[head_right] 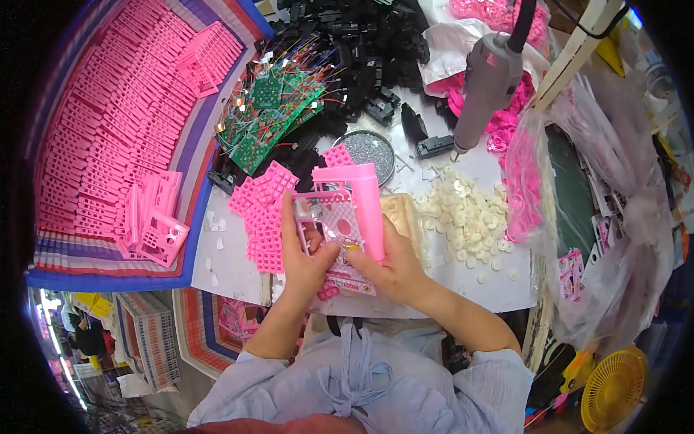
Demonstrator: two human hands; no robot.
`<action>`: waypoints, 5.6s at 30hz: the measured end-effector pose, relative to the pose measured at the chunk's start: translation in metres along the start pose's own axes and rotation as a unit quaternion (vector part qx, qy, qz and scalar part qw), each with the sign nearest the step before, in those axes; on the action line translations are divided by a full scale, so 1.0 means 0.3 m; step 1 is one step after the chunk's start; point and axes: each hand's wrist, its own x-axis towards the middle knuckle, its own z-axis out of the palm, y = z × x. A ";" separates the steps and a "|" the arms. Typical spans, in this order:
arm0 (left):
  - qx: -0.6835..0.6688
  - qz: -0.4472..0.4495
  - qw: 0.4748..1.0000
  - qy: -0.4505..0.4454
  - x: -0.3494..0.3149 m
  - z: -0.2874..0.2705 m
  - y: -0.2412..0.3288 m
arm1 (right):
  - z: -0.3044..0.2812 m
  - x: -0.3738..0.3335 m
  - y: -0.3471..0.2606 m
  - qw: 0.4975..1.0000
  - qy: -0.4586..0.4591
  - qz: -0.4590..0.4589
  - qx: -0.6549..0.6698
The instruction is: The recorder is assembling pink toy piggy banks by installing internal components and using an electric screwdriver to secure the casing.
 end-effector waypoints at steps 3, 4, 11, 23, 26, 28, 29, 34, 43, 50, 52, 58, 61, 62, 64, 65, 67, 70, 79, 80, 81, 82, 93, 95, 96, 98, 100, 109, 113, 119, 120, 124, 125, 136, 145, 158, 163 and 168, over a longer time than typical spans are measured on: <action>0.005 -0.044 0.999 -0.019 0.013 -0.024 -0.009 | -0.009 0.002 -0.033 0.998 -0.038 -0.005 -0.046; -0.003 -0.048 0.999 -0.025 0.017 -0.026 -0.014 | -0.011 0.000 -0.030 0.998 -0.038 -0.009 -0.044; -0.053 -0.023 0.998 -0.022 0.002 -0.014 -0.028 | -0.005 -0.003 -0.020 0.997 -0.020 -0.061 -0.041; 0.032 -0.024 0.999 -0.009 -0.020 -0.008 -0.051 | -0.042 -0.004 -0.022 0.990 -0.112 -0.004 -0.083; 0.208 0.071 0.975 -0.021 -0.016 -0.027 -0.078 | -0.056 -0.012 0.022 0.990 -0.126 -0.021 -0.058; 0.190 0.100 0.977 -0.008 -0.004 -0.039 -0.066 | -0.060 -0.020 0.027 0.993 -0.119 0.022 0.015; 0.111 0.084 0.990 0.010 0.010 -0.044 -0.048 | -0.057 -0.021 0.021 0.989 -0.112 0.060 0.072; -0.182 -0.097 0.975 0.087 0.076 -0.082 -0.040 | -0.093 -0.003 -0.100 0.960 -0.156 0.223 0.072; -0.148 0.024 0.982 0.119 0.116 -0.055 -0.074 | -0.070 -0.078 -0.054 0.968 -0.113 0.158 0.157; 0.025 0.003 1.000 0.001 0.029 -0.073 -0.056 | -0.085 -0.058 -0.040 0.970 -0.045 0.120 0.208; -0.023 -0.012 1.000 0.015 0.010 -0.053 -0.057 | -0.081 -0.063 -0.044 0.969 -0.034 0.108 0.220; -0.074 -0.021 0.996 0.051 -0.003 -0.026 -0.081 | -0.046 -0.057 -0.033 0.971 0.011 0.108 0.211; -0.115 -0.048 0.990 0.061 0.017 -0.034 -0.052 | -0.060 -0.043 -0.033 0.970 -0.013 0.115 0.213; -0.124 -0.060 0.988 0.070 0.017 -0.044 -0.044 | -0.082 -0.041 -0.043 0.972 -0.021 0.125 0.196; -0.088 -0.028 0.993 0.068 0.016 -0.061 -0.096 | -0.098 -0.039 -0.053 0.977 -0.028 0.139 0.160; -0.069 -0.012 0.995 0.068 0.013 -0.069 -0.116 | -0.096 -0.042 -0.056 0.979 -0.027 0.142 0.142; -0.012 0.046 0.996 0.077 0.003 -0.068 -0.124 | -0.079 -0.056 -0.052 0.983 -0.008 0.131 0.129; 0.046 0.085 0.994 0.043 0.026 -0.067 -0.093 | -0.070 -0.078 -0.033 0.985 0.020 0.101 0.138; -0.121 0.107 0.984 -0.080 0.166 -0.124 0.028 | -0.194 0.024 -0.086 0.996 -0.002 0.060 -0.060; -0.078 0.156 0.980 -0.097 0.165 -0.123 0.037 | -0.226 0.053 -0.066 0.983 0.007 -0.028 -0.180; -0.035 0.205 0.972 -0.112 0.166 -0.131 0.039 | -0.259 0.079 -0.025 0.948 0.012 -0.114 -0.297; 0.081 0.294 0.938 -0.166 0.195 -0.162 0.033 | -0.285 0.100 0.005 0.891 0.013 -0.201 -0.407; 0.323 0.292 0.840 -0.323 -0.009 -0.156 -0.159 | -0.322 -0.062 0.061 0.842 -0.134 -0.149 -0.501; 0.325 0.291 0.845 -0.309 -0.009 -0.144 -0.163 | -0.299 -0.063 0.068 0.828 -0.125 -0.140 -0.529; 0.330 0.293 0.847 -0.295 -0.004 -0.132 -0.160 | -0.288 -0.058 0.077 0.818 -0.120 -0.139 -0.546; 0.321 0.302 0.854 -0.276 0.006 -0.095 -0.140 | -0.286 -0.041 0.064 0.819 -0.123 -0.140 -0.542; 0.291 0.311 0.865 -0.266 0.009 -0.031 -0.115 | -0.302 -0.012 0.023 0.842 -0.141 -0.144 -0.500; 0.304 0.304 0.851 -0.302 -0.027 0.017 -0.163 | -0.466 0.139 0.107 0.818 0.026 -0.087 -0.568; 0.297 0.299 0.855 -0.301 -0.031 0.016 -0.167 | -0.438 0.183 0.150 0.755 -0.006 -0.085 -0.650; 0.267 0.280 0.889 -0.246 -0.025 0.029 -0.134 | -0.422 0.171 0.111 0.794 0.006 -0.001 -0.608; 0.254 0.255 0.908 -0.213 -0.034 0.034 -0.130 | -0.401 0.151 0.095 0.812 -0.001 -0.053 -0.581; -0.001 -0.190 0.948 -0.257 0.016 0.094 -0.052 | -0.246 0.021 0.042 0.845 -0.027 -0.186 -0.501; -0.038 -0.220 0.935 -0.277 0.030 0.093 -0.060 | -0.211 0.004 0.031 0.846 -0.033 -0.206 -0.491; 0.055 -0.077 0.958 -0.271 -0.068 0.097 -0.100 | -0.149 -0.079 0.008 0.923 -0.016 -0.043 -0.382; 0.082 -0.050 0.970 -0.223 -0.120 0.074 -0.070 | -0.150 -0.062 0.023 0.882 -0.006 -0.048 -0.468; 0.157 0.025 0.977 -0.142 0.069 -0.057 -0.023 | -0.132 0.032 0.089 0.773 -0.064 -0.144 -0.614; 0.210 0.129 0.962 -0.120 0.240 0.017 -0.067 | -0.093 0.003 0.096 0.730 -0.018 -0.127 -0.671; 0.419 0.251 0.869 -0.077 0.450 0.110 -0.173 | -0.088 0.006 0.104 0.732 -0.016 -0.120 -0.671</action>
